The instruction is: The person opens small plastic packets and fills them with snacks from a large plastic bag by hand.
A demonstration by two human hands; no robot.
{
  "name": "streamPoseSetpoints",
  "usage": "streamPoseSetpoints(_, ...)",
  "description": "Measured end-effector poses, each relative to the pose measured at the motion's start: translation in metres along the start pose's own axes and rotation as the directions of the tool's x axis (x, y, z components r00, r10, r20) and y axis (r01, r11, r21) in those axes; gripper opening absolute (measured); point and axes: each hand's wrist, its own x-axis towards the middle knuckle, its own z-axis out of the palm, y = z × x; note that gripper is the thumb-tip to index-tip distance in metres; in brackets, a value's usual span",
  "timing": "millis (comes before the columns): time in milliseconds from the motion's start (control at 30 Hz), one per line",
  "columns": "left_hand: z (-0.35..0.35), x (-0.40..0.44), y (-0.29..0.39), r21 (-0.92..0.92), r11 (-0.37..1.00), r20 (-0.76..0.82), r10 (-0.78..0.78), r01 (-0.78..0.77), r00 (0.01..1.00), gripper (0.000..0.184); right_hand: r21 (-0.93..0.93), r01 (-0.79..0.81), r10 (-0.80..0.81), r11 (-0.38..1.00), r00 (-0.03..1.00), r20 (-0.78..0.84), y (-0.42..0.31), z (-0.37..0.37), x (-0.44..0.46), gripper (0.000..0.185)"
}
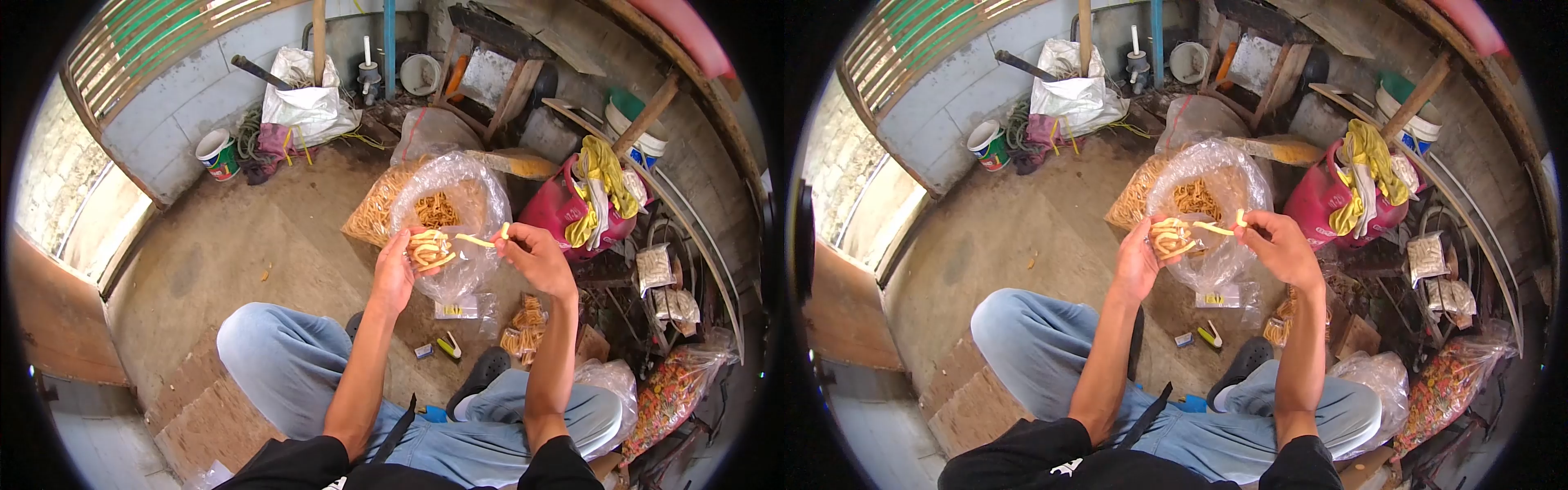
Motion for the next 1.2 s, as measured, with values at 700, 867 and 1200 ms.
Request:
streamPoseSetpoints(700,0.029,-0.009,-0.001,0.250,0.967,-0.040,0.055,-0.044,0.998,0.036,0.152,0.200,-0.146,0.968,0.941,-0.305,0.029,0.058,0.017,0.014)
streamPoseSetpoints(867,0.034,-0.014,0.003,0.224,0.970,-0.009,0.099,-0.094,0.995,0.029,0.055,0.076,-0.053,0.996,0.939,-0.340,0.013,0.058,0.012,0.013)
streamPoseSetpoints(1200,0.029,-0.014,0.003,0.333,0.936,0.057,0.096,-0.110,0.994,0.036,-0.169,0.245,-0.295,0.955,0.862,-0.413,0.021,0.069,0.016,0.014)
